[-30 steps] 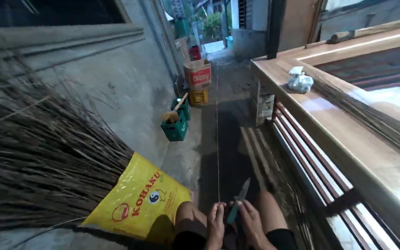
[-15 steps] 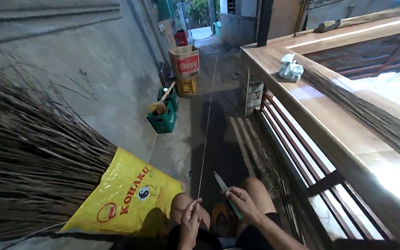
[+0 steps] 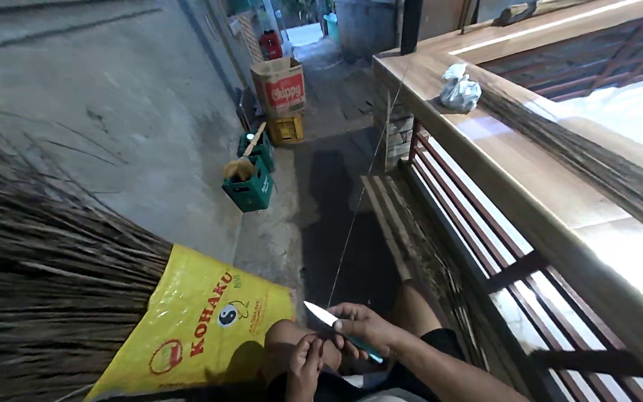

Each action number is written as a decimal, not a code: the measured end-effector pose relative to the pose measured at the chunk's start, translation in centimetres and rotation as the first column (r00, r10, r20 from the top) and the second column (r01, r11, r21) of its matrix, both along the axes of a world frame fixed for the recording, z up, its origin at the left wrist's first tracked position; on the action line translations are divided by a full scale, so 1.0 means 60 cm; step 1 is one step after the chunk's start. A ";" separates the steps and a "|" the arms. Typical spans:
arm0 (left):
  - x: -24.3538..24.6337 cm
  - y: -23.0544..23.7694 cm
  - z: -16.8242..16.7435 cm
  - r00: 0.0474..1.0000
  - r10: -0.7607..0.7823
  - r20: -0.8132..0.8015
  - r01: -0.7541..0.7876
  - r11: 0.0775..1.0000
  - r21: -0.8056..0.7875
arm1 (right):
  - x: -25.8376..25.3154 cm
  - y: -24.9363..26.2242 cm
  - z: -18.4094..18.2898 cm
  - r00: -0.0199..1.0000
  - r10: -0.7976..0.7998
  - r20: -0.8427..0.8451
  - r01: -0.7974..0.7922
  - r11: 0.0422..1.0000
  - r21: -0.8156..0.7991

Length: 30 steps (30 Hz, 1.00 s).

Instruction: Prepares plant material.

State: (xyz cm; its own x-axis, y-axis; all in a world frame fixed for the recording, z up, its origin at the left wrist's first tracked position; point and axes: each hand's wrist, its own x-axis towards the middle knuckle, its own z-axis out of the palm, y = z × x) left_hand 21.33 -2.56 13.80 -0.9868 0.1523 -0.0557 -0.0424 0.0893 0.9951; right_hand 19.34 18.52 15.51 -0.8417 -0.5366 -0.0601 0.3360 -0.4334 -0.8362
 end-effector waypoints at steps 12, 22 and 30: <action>0.030 -0.044 -0.020 0.971 -0.114 0.211 0.126 0.991 -0.042 | -0.032 0.091 0.016 0.926 -0.342 0.159 0.347 0.938 -0.003; 0.009 0.017 0.005 0.995 -0.088 0.054 0.090 0.995 -0.044 | 0.049 -0.007 -0.013 0.988 -0.113 0.105 0.114 0.993 -0.008; 0.030 -0.039 0.027 0.972 -0.170 0.164 0.193 0.972 -0.135 | -0.006 0.117 0.037 0.868 -0.464 0.176 0.468 0.883 0.019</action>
State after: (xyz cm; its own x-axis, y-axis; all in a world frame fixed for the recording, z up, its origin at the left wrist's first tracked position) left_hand 23.14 -4.90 15.40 -0.9217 0.3070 -0.2372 -0.1601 0.2560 0.9533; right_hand 19.00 25.56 17.74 -0.9723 -0.0872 -0.2171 0.2257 -0.5938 -0.7724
